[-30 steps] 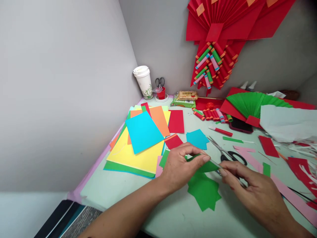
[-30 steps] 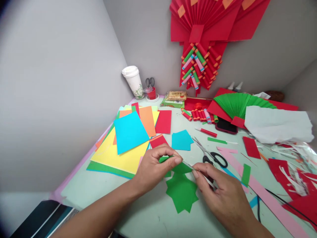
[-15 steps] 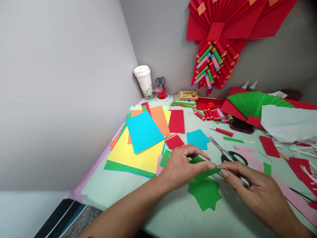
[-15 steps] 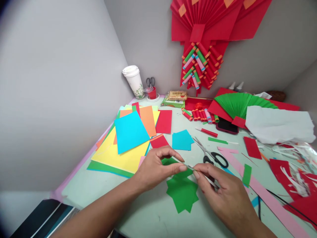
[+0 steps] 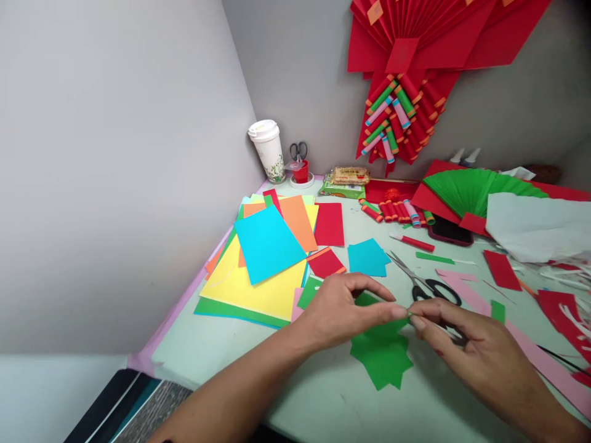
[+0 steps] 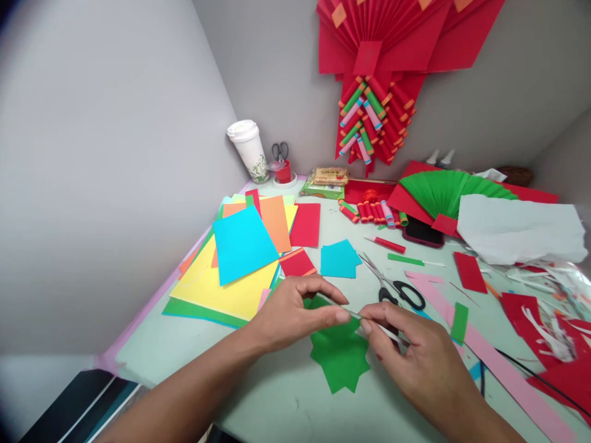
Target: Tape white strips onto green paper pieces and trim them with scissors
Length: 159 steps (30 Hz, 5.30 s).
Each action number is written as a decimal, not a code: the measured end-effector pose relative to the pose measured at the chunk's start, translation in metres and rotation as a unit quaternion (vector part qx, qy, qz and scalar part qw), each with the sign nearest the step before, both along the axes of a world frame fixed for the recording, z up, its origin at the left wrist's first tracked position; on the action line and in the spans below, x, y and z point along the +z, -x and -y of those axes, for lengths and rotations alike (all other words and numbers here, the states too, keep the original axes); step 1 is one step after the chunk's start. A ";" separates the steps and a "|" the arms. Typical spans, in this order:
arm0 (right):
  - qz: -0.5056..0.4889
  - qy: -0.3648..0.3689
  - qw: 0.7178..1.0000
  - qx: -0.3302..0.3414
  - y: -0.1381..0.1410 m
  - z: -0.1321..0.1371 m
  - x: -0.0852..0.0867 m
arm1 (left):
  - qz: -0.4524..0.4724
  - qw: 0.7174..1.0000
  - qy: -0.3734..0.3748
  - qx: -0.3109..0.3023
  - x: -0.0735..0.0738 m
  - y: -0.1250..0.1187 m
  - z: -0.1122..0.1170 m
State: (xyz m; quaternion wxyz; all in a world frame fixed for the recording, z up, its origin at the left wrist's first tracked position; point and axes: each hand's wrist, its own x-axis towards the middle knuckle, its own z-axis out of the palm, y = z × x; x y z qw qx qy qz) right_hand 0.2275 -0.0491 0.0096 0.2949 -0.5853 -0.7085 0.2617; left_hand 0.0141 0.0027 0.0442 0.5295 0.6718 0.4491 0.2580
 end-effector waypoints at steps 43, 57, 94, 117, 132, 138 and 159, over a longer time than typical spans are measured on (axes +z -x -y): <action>-0.042 0.039 0.998 0.014 0.000 0.010 -0.010 | 0.109 0.967 0.223 -0.055 -0.006 0.005 -0.005; 0.215 -0.029 0.972 -0.089 -0.046 -0.033 -0.041 | 0.190 0.949 0.249 0.031 -0.002 0.005 -0.006; -0.392 0.347 0.844 0.115 -0.009 0.001 -0.002 | 0.201 0.960 0.052 0.189 -0.006 0.011 -0.012; -0.375 0.333 0.864 0.049 0.000 0.002 0.000 | 0.168 0.969 0.070 0.169 -0.002 -0.005 0.004; -0.350 0.324 0.878 0.043 0.003 0.000 0.003 | 0.161 0.969 0.062 0.179 -0.001 -0.007 0.006; -0.345 0.334 0.877 0.038 0.003 0.000 0.004 | 0.161 0.969 0.062 0.178 0.000 -0.007 0.006; -0.486 0.350 0.798 0.066 -0.002 0.004 -0.013 | 0.187 0.966 0.060 0.167 -0.007 -0.005 0.002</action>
